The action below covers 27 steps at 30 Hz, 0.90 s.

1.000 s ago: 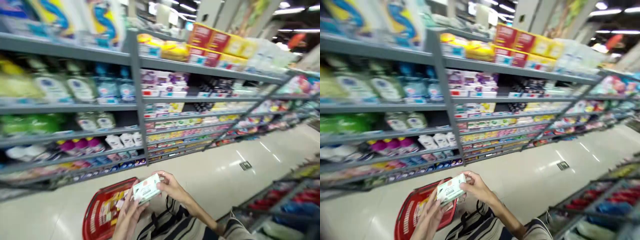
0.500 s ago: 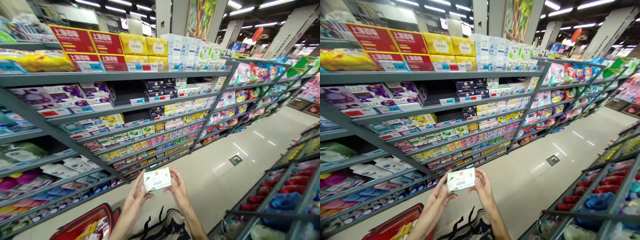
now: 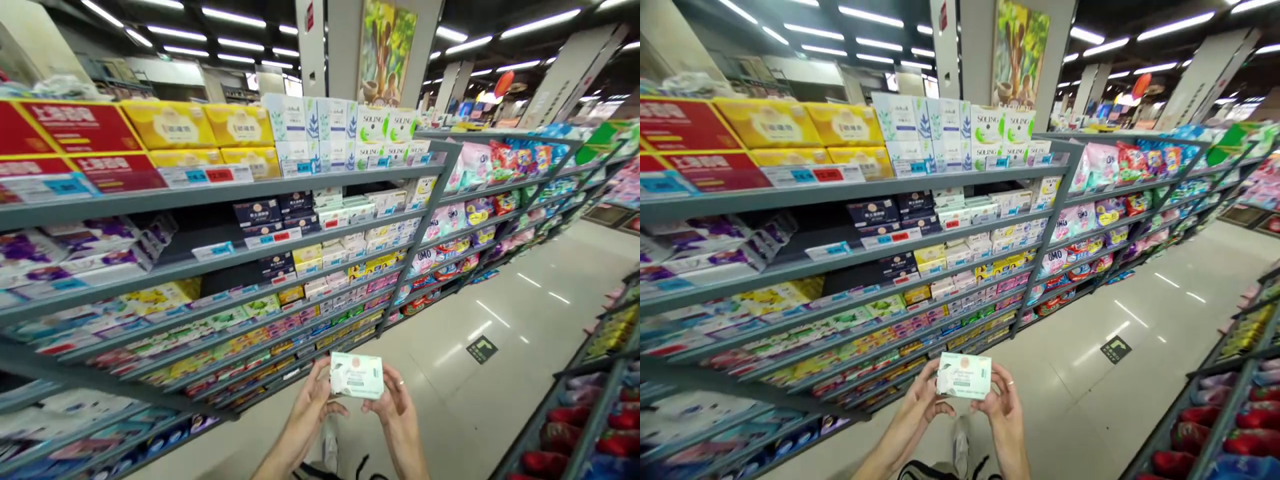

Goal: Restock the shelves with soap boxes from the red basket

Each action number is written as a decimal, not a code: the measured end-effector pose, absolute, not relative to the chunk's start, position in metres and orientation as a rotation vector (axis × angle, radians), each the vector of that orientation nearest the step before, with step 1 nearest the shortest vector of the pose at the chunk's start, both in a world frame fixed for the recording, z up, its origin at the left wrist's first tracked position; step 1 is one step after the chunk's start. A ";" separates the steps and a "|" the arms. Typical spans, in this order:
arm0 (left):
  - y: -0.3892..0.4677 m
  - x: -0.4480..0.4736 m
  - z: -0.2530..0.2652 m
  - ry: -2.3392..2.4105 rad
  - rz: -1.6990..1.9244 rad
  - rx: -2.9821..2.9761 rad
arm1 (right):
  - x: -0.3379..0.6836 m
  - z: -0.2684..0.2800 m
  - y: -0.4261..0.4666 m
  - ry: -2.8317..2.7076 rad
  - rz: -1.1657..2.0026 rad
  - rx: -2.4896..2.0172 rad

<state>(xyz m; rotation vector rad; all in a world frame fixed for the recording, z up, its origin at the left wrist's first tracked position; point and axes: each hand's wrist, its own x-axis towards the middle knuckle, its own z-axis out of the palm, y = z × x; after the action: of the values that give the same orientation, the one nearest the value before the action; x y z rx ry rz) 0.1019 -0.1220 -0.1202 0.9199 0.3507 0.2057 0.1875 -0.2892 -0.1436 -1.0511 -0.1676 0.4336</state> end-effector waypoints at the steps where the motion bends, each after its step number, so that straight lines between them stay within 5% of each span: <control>1: -0.119 0.117 -0.123 0.315 0.187 0.920 | 0.197 -0.142 -0.290 -0.144 0.406 -1.077; 14: -0.077 0.222 -0.106 0.504 0.305 1.032 | 0.329 -0.129 -0.237 -0.312 0.468 -1.145; 27: -0.189 0.311 -0.084 0.823 0.773 0.991 | 0.481 -0.117 -0.271 -0.609 0.923 -1.009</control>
<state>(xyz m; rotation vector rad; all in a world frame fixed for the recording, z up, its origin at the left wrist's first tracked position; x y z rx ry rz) 0.3109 -0.1893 -0.0837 0.9907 0.8229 0.7725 0.4807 -0.2709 -0.1171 -1.0094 -0.6090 0.9235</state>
